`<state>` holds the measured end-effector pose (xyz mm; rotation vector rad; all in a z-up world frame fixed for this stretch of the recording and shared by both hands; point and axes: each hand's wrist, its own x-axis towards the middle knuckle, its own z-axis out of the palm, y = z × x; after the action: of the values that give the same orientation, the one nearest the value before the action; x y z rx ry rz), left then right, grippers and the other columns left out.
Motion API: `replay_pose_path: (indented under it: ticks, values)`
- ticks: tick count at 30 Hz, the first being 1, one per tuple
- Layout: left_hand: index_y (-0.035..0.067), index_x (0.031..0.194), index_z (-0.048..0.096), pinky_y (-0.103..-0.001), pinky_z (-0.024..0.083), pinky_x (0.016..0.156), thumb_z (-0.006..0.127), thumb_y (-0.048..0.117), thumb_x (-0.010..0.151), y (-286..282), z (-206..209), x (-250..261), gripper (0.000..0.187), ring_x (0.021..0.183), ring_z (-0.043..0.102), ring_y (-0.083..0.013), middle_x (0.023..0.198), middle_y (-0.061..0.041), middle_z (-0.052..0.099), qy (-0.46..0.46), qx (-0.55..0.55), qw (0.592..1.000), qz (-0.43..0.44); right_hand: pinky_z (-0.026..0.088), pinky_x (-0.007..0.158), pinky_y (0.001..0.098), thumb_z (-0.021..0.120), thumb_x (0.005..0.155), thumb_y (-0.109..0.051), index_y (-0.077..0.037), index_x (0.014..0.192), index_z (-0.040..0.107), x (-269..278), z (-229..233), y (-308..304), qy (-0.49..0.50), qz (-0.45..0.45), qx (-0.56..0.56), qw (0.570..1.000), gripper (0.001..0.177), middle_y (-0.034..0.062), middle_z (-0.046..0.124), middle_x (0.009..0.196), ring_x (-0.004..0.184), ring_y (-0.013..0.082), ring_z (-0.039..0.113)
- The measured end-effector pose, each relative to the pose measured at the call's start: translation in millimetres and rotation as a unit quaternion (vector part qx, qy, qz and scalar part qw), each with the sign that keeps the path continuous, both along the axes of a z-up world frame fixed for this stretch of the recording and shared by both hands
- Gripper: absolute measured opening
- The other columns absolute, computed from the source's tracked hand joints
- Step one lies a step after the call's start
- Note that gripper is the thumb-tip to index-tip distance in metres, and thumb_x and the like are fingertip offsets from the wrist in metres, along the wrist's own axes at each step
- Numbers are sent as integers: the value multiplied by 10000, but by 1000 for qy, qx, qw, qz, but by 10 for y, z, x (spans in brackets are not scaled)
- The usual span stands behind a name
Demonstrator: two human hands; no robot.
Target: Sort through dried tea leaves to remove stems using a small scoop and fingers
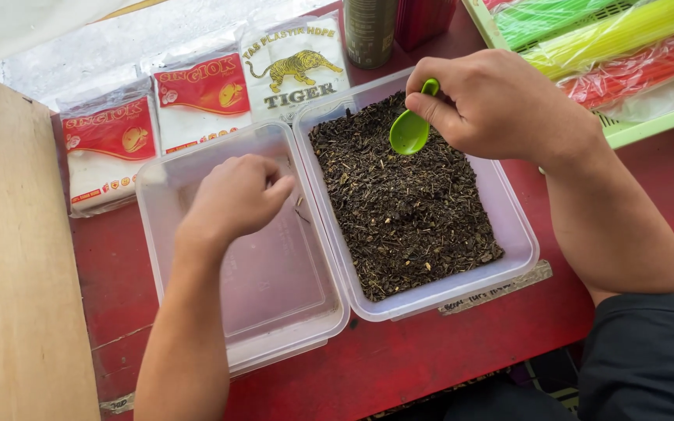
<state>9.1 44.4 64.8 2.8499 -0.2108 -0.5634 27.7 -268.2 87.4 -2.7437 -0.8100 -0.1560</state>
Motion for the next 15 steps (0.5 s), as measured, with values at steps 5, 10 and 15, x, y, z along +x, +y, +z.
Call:
replay_pose_path:
  ticks: [5, 10, 15]
  values:
    - [126, 806, 541, -549, 443, 681, 594, 465, 957, -231, -569, 99, 375, 752, 636, -442, 735, -129, 673, -123, -114, 986, 7, 495, 641, 581, 589, 1116, -334, -130, 1055, 668, 15, -97, -114, -72, -83, -83, 990, 227, 193, 693, 744, 757, 496, 673]
    - [100, 1034, 377, -536, 424, 724, 691, 405, 858, -236, -670, 172, 471, 842, 615, -466, 867, -104, 618, -94, -169, 979, 64, 521, 629, 553, 553, 1118, -364, -137, 964, 624, 101, -208, -105, -103, -102, -144, 979, 283, 151, 718, 791, 784, 464, 707]
    - [98, 1040, 336, -572, 420, 694, 570, 302, 843, -308, -686, 184, 368, 784, 597, -537, 820, -186, 646, -74, -165, 979, 91, 529, 678, 578, 531, 1099, -380, -128, 967, 624, 133, -208, -64, -64, -111, -154, 980, 299, 175, 738, 845, 848, 491, 710]
